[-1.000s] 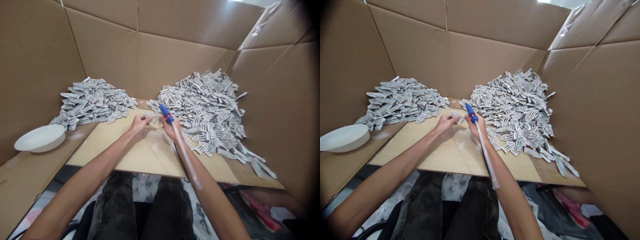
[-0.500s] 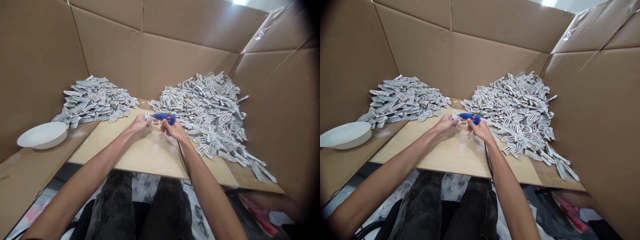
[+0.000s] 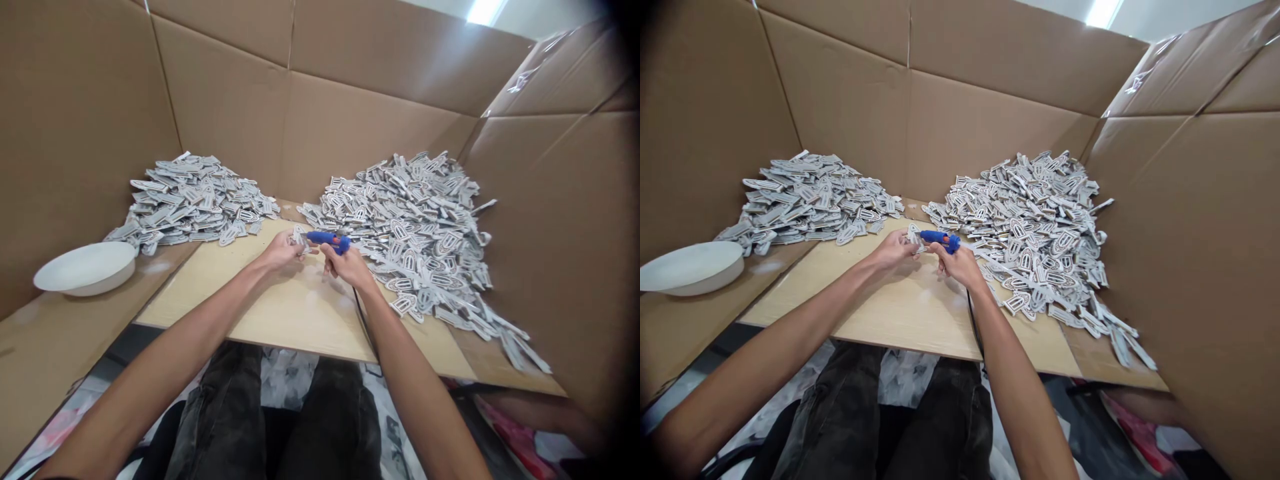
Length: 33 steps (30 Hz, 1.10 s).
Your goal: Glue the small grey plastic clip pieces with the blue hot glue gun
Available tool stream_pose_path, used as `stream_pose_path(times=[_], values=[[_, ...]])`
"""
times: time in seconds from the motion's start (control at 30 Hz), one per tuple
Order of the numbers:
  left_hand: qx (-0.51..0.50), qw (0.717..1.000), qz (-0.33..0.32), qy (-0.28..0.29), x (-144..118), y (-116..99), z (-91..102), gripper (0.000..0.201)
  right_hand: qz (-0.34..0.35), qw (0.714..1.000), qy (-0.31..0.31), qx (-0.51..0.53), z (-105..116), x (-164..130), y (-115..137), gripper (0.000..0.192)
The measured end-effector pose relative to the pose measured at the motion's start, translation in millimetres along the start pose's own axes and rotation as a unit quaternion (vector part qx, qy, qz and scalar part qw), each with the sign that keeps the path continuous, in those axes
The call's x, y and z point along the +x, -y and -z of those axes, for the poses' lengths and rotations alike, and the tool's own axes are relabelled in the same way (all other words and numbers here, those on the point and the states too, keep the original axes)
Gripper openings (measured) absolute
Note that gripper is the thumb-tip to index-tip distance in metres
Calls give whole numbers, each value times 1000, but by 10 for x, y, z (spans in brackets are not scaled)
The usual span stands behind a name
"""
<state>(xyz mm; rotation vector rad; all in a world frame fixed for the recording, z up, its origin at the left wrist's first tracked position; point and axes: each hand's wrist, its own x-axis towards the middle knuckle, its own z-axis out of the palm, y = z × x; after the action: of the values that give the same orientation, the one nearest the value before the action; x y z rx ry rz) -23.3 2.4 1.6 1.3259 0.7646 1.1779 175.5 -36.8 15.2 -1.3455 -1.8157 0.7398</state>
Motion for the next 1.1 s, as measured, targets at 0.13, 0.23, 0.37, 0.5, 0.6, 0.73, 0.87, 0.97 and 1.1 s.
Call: stream_pose_path(times=[0.13,0.23,0.37,0.5,0.6,0.73,0.87,0.97,1.1], values=[[8,1000,-8,3,21,18,15,26,-3,999,0,-47,6,-2,12,57],[13,1000,-21,1,29,41,21,26,-6,997,-3,-74,4,9,6,55],[34,998,-38,-24,38,114,42,27,-5,994,-11,-109,-6,9,28,56],[82,993,-57,-55,47,221,61,25,72,990,-11,-119,-56,9,42,55],[108,989,-53,-84,34,271,36,29,147,972,-75,-166,-99,24,20,54],[90,991,6,-98,-7,262,5,36,152,965,-161,-144,-101,37,-12,51],[175,982,-25,-69,-6,180,80,18,86,978,-164,-99,-63,20,20,50],[196,975,-54,-85,36,115,152,18,48,983,-166,-58,-31,-1,61,54],[136,985,-53,-96,78,70,170,24,13,992,-121,-21,9,-2,45,65]])
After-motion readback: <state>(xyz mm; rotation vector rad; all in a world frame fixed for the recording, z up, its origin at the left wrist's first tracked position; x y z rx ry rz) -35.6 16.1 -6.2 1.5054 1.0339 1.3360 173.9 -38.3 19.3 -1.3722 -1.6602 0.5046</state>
